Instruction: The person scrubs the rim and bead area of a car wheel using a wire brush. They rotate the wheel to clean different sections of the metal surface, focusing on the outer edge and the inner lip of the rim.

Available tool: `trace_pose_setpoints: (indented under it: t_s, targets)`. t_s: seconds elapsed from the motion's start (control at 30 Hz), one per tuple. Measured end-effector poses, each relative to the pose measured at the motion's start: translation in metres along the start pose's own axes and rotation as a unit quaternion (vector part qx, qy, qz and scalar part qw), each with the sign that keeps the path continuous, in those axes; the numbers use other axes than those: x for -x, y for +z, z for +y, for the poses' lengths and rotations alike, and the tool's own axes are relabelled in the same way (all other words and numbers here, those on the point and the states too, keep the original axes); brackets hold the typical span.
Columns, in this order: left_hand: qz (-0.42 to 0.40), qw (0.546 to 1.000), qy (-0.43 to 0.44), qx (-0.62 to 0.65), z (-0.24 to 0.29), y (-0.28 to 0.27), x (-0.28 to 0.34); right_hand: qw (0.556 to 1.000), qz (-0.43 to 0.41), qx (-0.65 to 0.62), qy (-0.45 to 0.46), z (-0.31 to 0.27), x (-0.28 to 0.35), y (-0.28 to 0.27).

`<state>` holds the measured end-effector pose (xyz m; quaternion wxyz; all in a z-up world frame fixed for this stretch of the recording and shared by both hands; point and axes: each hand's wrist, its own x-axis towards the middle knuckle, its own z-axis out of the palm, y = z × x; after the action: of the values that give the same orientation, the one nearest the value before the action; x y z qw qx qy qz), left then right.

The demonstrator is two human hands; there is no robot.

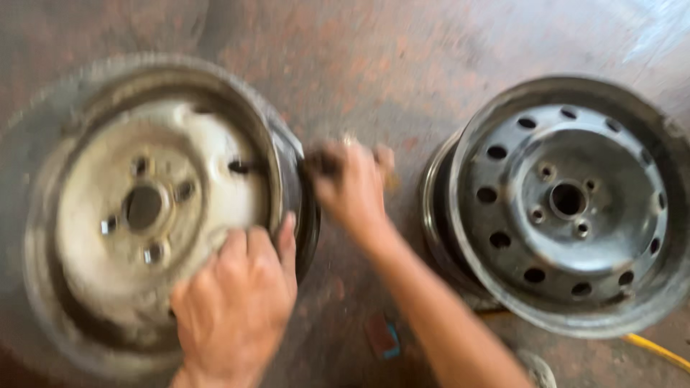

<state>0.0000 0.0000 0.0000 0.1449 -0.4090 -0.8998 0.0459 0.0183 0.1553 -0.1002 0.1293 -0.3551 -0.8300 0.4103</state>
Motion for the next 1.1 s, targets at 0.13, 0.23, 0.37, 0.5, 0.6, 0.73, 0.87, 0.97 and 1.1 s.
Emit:
trace_pose_setpoints:
  t_s: [0.13, 0.23, 0.37, 0.5, 0.6, 0.73, 0.87, 0.97, 1.1]
  targets:
    - [0.015, 1.0, -0.021, -0.008, 0.017, 0.005, -0.004, 0.993, 0.115, -0.019, -0.023, 0.012, 0.083, 0.004]
    - [0.014, 1.0, 0.012, 0.013, 0.009, 0.007, 0.006, 0.992, 0.115, -0.056, 0.001, 0.017, 0.065, 0.018]
    - [0.073, 0.993, 0.092, 0.029, -0.019, 0.001, 0.034, 0.985, 0.154, -0.019, -0.074, 0.018, 0.06, 0.022]
    - [0.029, 0.983, 0.18, 0.007, -0.048, 0.014, 0.056, 0.992, 0.123, -0.02, 0.01, 0.023, 0.103, 0.026]
    - [0.019, 0.984, 0.169, 0.049, -0.046, 0.02, 0.07, 0.993, 0.104, -0.057, 0.021, 0.037, 0.098, 0.035]
    - [0.035, 0.973, 0.222, -0.047, -0.047, 0.016, 0.078, 0.988, 0.118, -0.097, -0.019, 0.04, 0.106, 0.035]
    - [-0.012, 0.992, 0.118, -0.032, -0.041, 0.007, 0.057, 0.993, 0.075, -0.083, -0.038, 0.023, 0.07, 0.012]
    - [-0.03, 0.998, 0.029, -0.049, -0.036, 0.007, 0.035, 0.994, 0.051, 0.008, -0.097, 0.006, 0.004, 0.002]
    - [-0.033, 0.999, 0.016, 0.016, -0.051, 0.008, -0.004, 0.993, -0.109, 0.027, -0.02, -0.035, -0.054, 0.01]
